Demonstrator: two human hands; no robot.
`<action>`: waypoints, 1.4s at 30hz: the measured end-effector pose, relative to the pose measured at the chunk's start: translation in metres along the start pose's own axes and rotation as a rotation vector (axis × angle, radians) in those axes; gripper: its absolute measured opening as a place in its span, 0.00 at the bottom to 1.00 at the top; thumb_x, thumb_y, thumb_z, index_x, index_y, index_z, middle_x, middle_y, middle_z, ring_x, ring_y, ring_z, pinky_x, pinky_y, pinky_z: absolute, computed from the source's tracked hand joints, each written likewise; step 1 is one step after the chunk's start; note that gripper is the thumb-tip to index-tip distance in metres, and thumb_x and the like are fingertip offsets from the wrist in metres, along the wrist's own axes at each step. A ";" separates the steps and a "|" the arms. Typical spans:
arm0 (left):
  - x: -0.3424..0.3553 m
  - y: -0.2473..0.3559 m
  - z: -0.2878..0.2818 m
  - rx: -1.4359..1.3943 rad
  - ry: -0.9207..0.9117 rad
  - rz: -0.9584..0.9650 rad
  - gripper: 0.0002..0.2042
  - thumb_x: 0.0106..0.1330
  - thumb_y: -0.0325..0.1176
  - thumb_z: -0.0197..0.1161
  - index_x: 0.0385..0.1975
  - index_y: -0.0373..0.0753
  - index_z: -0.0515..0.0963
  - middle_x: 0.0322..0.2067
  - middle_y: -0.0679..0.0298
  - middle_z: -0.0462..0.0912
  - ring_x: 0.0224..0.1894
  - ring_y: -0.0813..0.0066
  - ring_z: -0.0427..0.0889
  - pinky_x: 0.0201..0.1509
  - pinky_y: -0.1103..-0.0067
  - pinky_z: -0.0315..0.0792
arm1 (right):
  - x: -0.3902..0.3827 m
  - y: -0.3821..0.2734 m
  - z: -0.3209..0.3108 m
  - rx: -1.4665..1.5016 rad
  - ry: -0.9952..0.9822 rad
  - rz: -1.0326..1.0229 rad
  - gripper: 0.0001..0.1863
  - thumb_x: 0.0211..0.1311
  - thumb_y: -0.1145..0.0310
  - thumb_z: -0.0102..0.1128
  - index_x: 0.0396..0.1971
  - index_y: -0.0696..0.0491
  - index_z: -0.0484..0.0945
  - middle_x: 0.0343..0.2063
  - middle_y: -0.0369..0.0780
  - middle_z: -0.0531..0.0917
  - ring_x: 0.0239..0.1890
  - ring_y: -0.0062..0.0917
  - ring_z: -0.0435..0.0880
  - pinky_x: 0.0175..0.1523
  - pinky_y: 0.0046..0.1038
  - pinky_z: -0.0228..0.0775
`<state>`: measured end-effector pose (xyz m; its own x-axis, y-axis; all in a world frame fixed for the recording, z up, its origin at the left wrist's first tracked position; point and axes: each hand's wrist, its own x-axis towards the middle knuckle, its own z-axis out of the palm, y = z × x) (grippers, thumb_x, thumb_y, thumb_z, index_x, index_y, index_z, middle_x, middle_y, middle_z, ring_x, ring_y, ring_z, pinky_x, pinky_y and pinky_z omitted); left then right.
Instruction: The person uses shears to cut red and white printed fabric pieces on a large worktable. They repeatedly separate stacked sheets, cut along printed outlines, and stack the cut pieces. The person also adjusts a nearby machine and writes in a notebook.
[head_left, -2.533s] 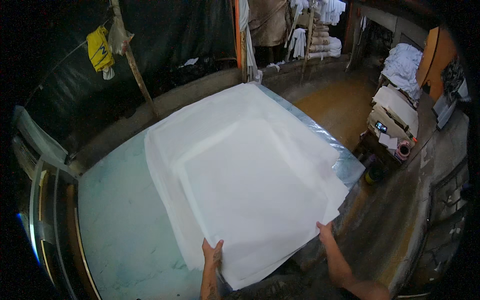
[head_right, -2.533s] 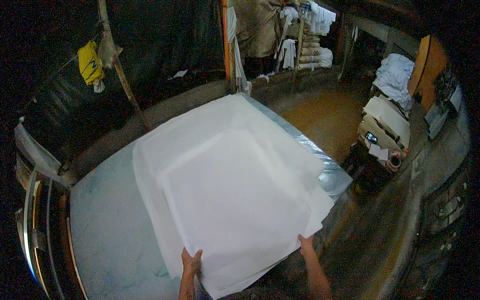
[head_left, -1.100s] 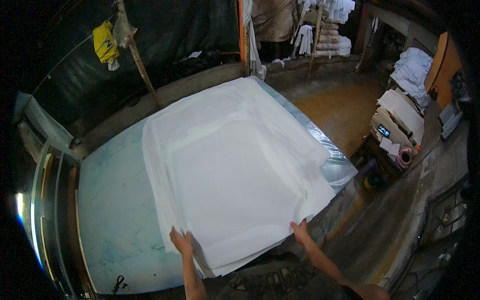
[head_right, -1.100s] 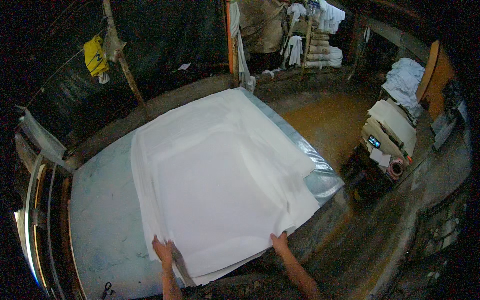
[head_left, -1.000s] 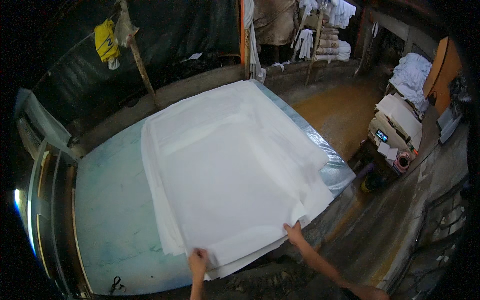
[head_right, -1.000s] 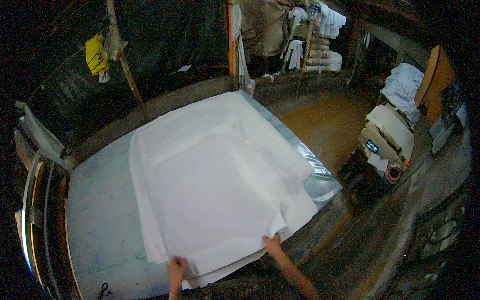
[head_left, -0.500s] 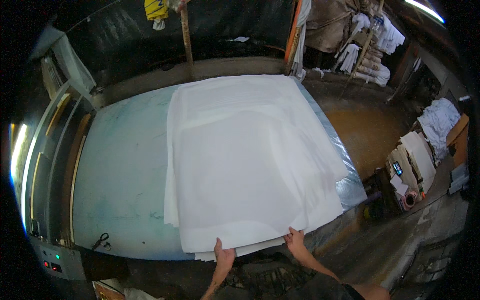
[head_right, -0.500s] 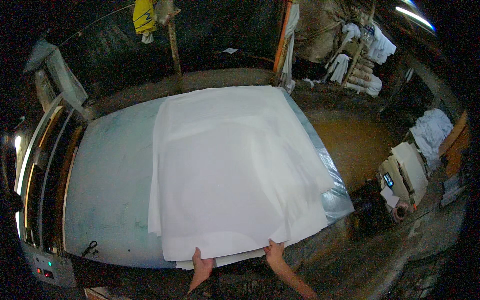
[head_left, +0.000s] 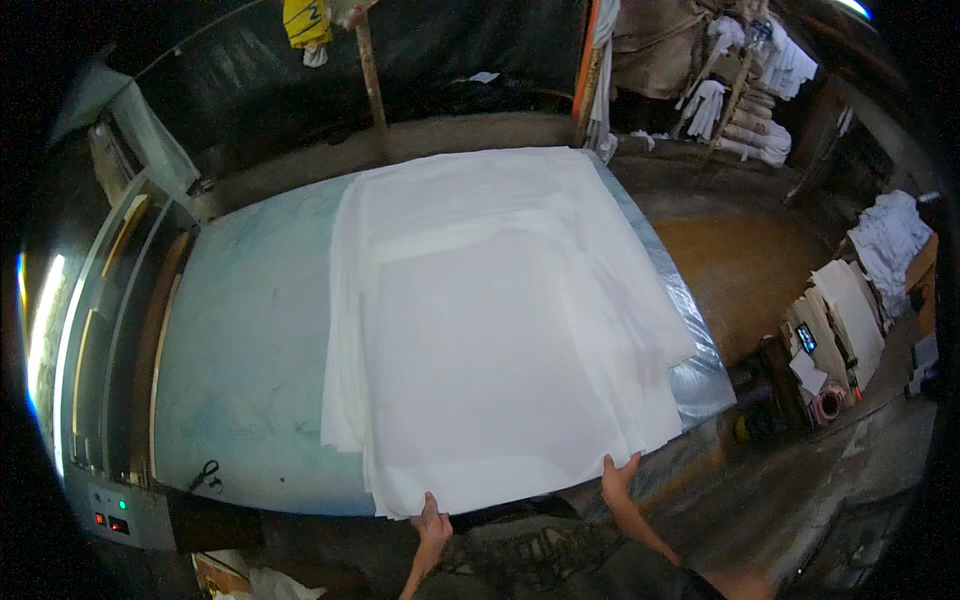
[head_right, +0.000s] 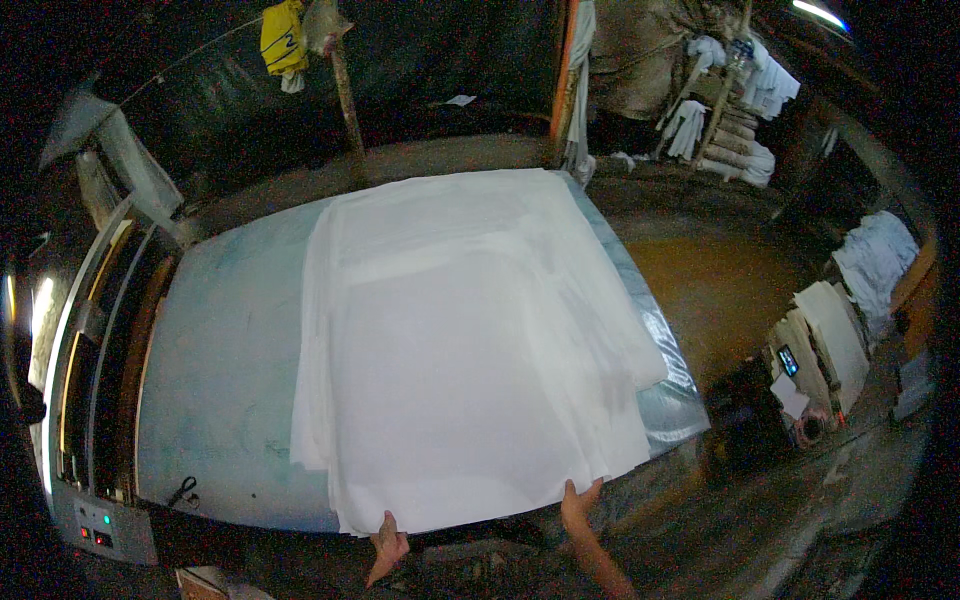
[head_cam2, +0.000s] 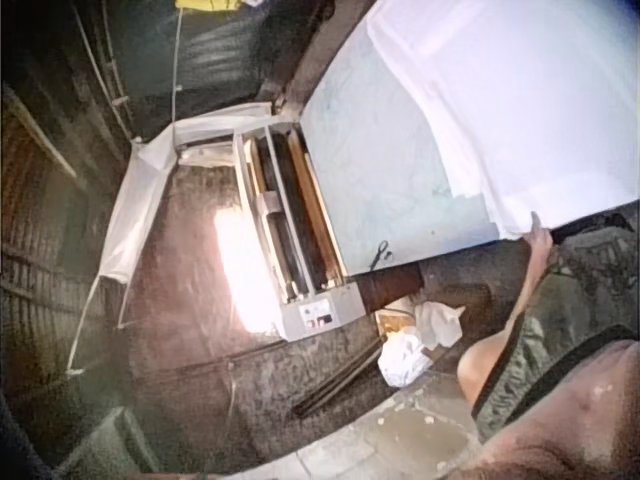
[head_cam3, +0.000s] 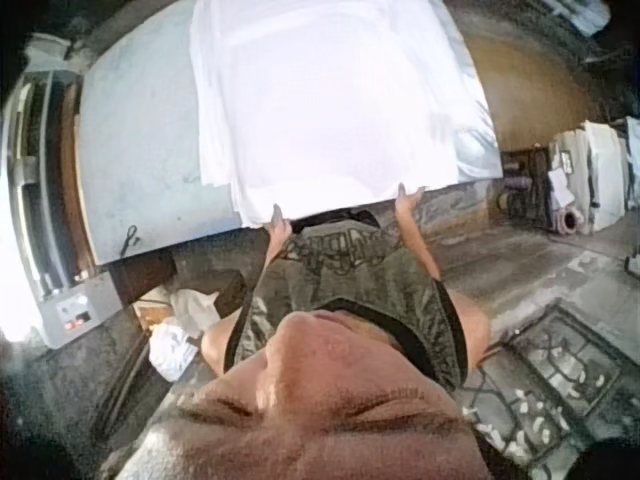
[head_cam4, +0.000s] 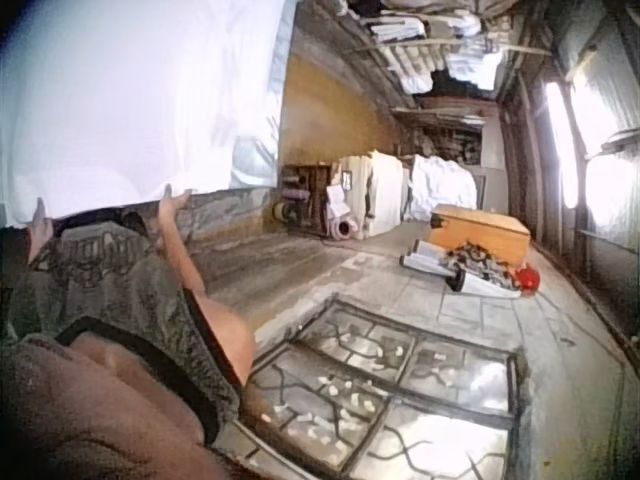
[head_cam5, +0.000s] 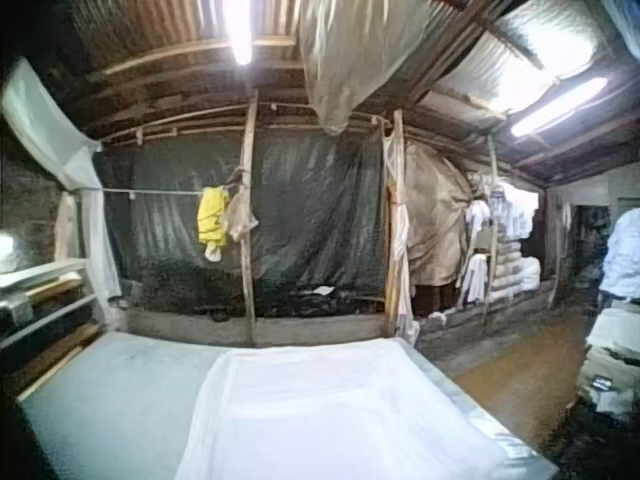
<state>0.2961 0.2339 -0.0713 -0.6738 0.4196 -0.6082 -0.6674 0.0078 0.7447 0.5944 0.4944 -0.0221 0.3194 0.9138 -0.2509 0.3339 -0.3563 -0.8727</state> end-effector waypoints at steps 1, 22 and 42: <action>-0.003 -0.007 -0.004 -0.125 0.030 -0.156 0.27 0.69 0.31 0.56 0.65 0.46 0.54 0.57 0.61 0.64 0.56 0.66 0.70 0.57 0.70 0.74 | 0.004 0.006 -0.001 -0.007 -0.011 -0.010 0.47 0.55 0.75 0.65 0.68 0.61 0.42 0.67 0.54 0.52 0.69 0.43 0.52 0.71 0.38 0.46; -0.050 0.012 0.059 -0.052 0.394 -0.157 0.15 0.60 0.23 0.63 0.43 0.32 0.65 0.37 0.57 0.74 0.37 0.68 0.79 0.35 0.76 0.81 | 0.024 -0.029 -0.014 0.117 -0.043 0.213 0.47 0.54 0.80 0.64 0.67 0.57 0.41 0.66 0.50 0.53 0.61 0.45 0.63 0.62 0.46 0.62; -0.042 0.052 0.035 1.575 0.242 0.602 0.30 0.68 0.51 0.48 0.69 0.49 0.54 0.71 0.49 0.40 0.72 0.41 0.38 0.69 0.46 0.36 | -0.007 -0.180 0.145 -1.025 -0.753 -1.135 0.34 0.54 0.52 0.63 0.60 0.49 0.67 0.67 0.52 0.53 0.69 0.55 0.46 0.68 0.59 0.38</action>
<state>0.3012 0.2488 0.0023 -0.8234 0.5626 -0.0738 0.5176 0.7981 0.3084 0.4036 0.5806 0.0762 -0.8222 0.5542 -0.1298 0.5691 0.7957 -0.2072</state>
